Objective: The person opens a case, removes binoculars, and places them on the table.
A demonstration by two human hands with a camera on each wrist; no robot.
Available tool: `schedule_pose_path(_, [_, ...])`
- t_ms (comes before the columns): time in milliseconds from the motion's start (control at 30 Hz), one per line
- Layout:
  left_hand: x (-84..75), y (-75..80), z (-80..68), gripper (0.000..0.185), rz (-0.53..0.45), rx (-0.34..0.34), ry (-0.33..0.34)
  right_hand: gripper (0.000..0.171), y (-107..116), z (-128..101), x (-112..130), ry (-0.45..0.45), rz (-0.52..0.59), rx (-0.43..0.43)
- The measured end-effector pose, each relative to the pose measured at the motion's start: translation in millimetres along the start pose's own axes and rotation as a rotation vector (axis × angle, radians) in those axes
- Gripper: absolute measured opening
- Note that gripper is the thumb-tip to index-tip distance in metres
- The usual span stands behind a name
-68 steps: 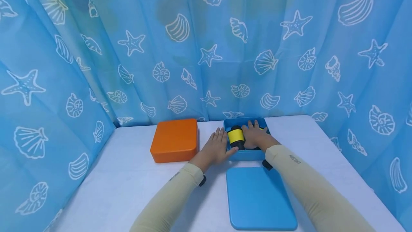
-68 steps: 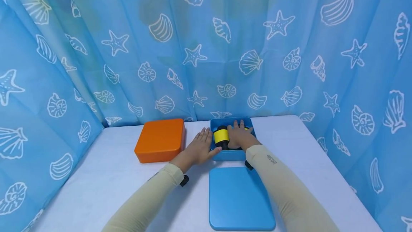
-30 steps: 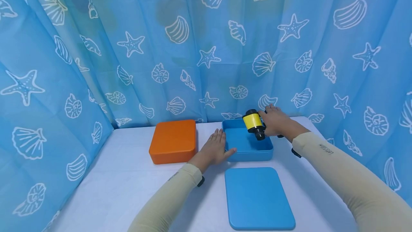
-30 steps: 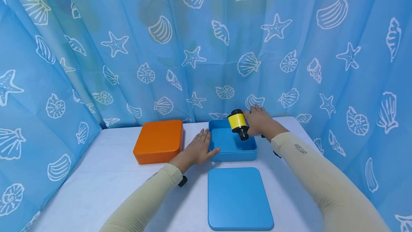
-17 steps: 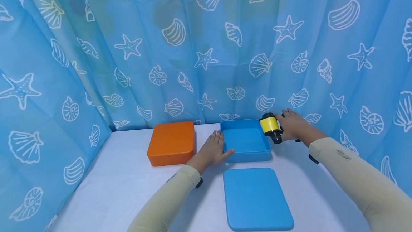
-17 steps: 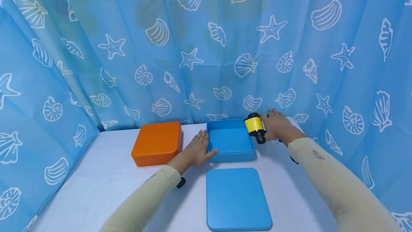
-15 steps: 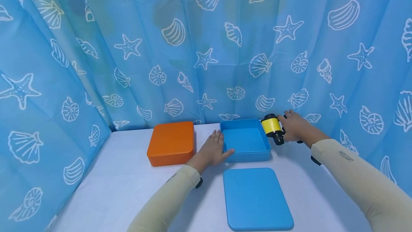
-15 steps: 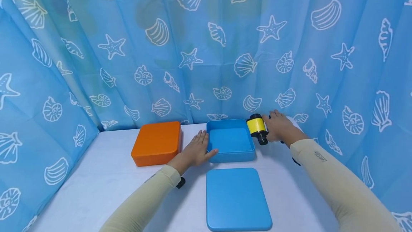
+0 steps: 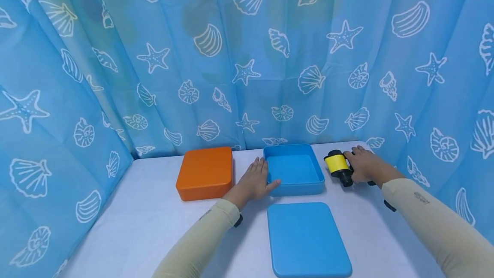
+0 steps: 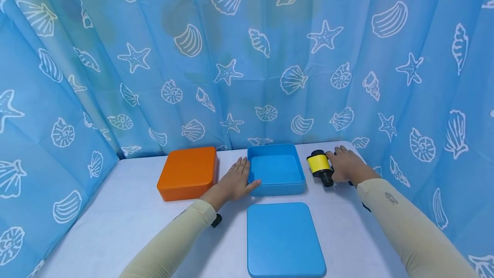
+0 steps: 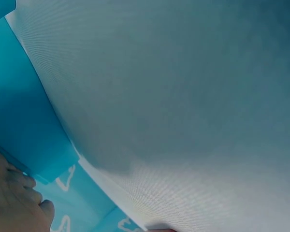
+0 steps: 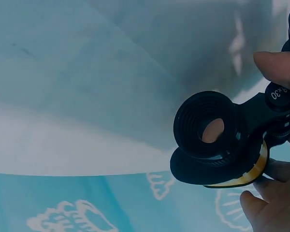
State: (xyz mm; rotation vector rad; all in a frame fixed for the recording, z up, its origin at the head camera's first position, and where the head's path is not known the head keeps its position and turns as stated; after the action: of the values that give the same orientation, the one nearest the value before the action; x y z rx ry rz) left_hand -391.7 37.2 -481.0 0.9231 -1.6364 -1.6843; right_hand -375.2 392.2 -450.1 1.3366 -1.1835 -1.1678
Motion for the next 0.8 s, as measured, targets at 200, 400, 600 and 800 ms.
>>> schedule_pose_path(200, [0.1, 0.2, -1.1, 0.099, 0.009, 0.003, 0.001, 0.092, -10, 1, -7, -0.025, 0.042, 0.025])
schedule_pose_path(400, [0.5, -2.5, 0.0, 0.102, 0.008, 0.002, 0.001, 0.096, -15, 4, -10, -0.056, 0.124, 0.062])
schedule_pose_path(600, [-0.7, -2.2, -1.1, 0.102, 0.003, -0.008, -0.002, 0.110, -19, 8, -19, -0.089, 0.238, 0.103])
schedule_pose_path(800, [-0.6, -0.4, -2.6, 0.101, 0.008, -0.013, -0.004, 0.115, -21, 11, -25, -0.095, 0.274, 0.120])
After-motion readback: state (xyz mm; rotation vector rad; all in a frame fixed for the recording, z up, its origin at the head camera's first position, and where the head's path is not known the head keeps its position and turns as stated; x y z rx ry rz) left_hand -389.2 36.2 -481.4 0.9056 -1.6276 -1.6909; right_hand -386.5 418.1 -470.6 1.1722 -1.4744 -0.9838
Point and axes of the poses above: each hand's wrist, its own z-axis towards the middle knuckle, its own y-axis out of the back of the hand, x = y × z, the point moved 3 cm from there along z, towards the middle knuckle, and after that the axes turned 1 degree about z, right-handed, at the moved point
